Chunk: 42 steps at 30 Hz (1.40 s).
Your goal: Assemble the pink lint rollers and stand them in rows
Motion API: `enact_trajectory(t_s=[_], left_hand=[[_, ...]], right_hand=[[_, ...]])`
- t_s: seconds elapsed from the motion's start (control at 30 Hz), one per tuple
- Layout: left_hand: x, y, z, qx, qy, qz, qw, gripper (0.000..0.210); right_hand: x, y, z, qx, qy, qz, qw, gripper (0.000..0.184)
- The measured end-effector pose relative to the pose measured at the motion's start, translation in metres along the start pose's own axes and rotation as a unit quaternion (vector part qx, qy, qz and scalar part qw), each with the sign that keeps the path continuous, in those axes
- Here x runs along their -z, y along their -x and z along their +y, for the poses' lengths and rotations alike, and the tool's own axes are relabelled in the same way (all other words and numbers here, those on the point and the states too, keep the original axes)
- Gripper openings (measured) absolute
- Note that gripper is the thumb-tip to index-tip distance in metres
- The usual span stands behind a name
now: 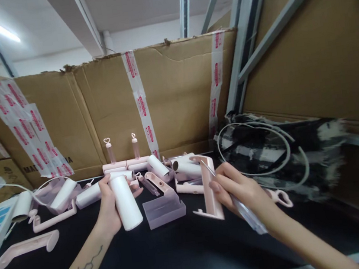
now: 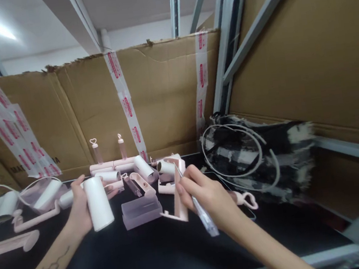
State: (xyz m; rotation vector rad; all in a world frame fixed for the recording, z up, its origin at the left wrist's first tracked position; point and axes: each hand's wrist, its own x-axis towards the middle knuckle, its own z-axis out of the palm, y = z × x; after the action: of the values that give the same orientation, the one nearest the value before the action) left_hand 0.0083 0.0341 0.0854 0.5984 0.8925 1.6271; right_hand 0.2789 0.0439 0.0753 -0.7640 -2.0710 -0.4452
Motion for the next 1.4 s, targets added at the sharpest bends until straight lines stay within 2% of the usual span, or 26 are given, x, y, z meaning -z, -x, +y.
enact_trajectory(t_s=[0.1, 0.17, 0.23, 0.3, 0.37, 0.43, 0.5, 0.57, 0.67, 0.9, 1.0, 1.1, 1.2, 1.3, 1.4], left_hand=[[0.012, -0.006, -0.003, -0.040, -0.149, -0.088, 0.984, 0.033], [0.015, -0.006, -0.008, -0.087, -0.287, -0.127, 0.946, 0.025], [0.016, -0.005, -0.013, -0.158, -0.453, -0.116, 0.870, 0.022], [0.015, -0.003, -0.017, -0.235, -0.595, -0.089, 0.764, 0.023], [0.015, -0.001, -0.022, -0.297, -0.673, -0.088, 0.671, 0.024], [0.016, 0.000, -0.027, -0.334, -0.714, -0.110, 0.606, 0.025], [0.018, 0.001, -0.033, -0.347, -0.734, -0.130, 0.569, 0.029], [0.019, 0.003, -0.037, -0.350, -0.734, -0.145, 0.564, 0.033], [0.019, 0.006, -0.039, -0.346, -0.732, -0.160, 0.564, 0.034], [0.017, 0.009, -0.038, -0.342, -0.773, -0.169, 0.507, 0.035], [0.018, 0.010, -0.038, -0.358, -0.781, -0.169, 0.482, 0.043], [0.013, 0.020, -0.036, -0.376, -0.775, -0.170, 0.478, 0.064], [0.004, 0.035, -0.033, -0.401, -0.758, -0.189, 0.479, 0.073], [-0.002, 0.041, -0.031, -0.414, -0.760, -0.185, 0.466, 0.064], [-0.001, 0.034, -0.033, -0.381, -0.787, -0.153, 0.461, 0.036]], right_hand=[[-0.010, 0.022, 0.013, -0.003, -0.023, -0.076, 0.997, 0.023], [-0.023, 0.035, 0.013, 0.007, -0.031, -0.106, 0.994, 0.024], [-0.032, 0.040, 0.011, 0.022, -0.033, -0.115, 0.993, 0.025], [-0.032, 0.035, 0.006, 0.020, -0.045, -0.115, 0.992, 0.026], [-0.025, 0.024, -0.002, -0.004, -0.100, -0.113, 0.988, 0.028], [-0.017, 0.012, -0.013, -0.028, -0.207, -0.116, 0.971, 0.033], [-0.015, 0.004, -0.027, -0.027, -0.308, -0.122, 0.943, 0.036], [-0.019, 0.000, -0.041, -0.014, -0.362, -0.132, 0.923, 0.036], [-0.031, 0.000, -0.054, -0.009, -0.375, -0.145, 0.916, 0.034], [-0.041, 0.003, -0.055, -0.001, -0.329, -0.157, 0.931, 0.033], [-0.044, 0.006, -0.056, 0.028, -0.272, -0.153, 0.950, 0.032], [-0.049, 0.008, -0.056, 0.065, -0.211, -0.124, 0.967, 0.031], [-0.053, 0.008, -0.052, 0.059, -0.168, -0.120, 0.977, 0.029], [-0.049, 0.006, -0.047, 0.037, -0.185, -0.095, 0.977, 0.029], [-0.044, 0.005, -0.046, 0.035, -0.226, -0.063, 0.972, 0.031]])
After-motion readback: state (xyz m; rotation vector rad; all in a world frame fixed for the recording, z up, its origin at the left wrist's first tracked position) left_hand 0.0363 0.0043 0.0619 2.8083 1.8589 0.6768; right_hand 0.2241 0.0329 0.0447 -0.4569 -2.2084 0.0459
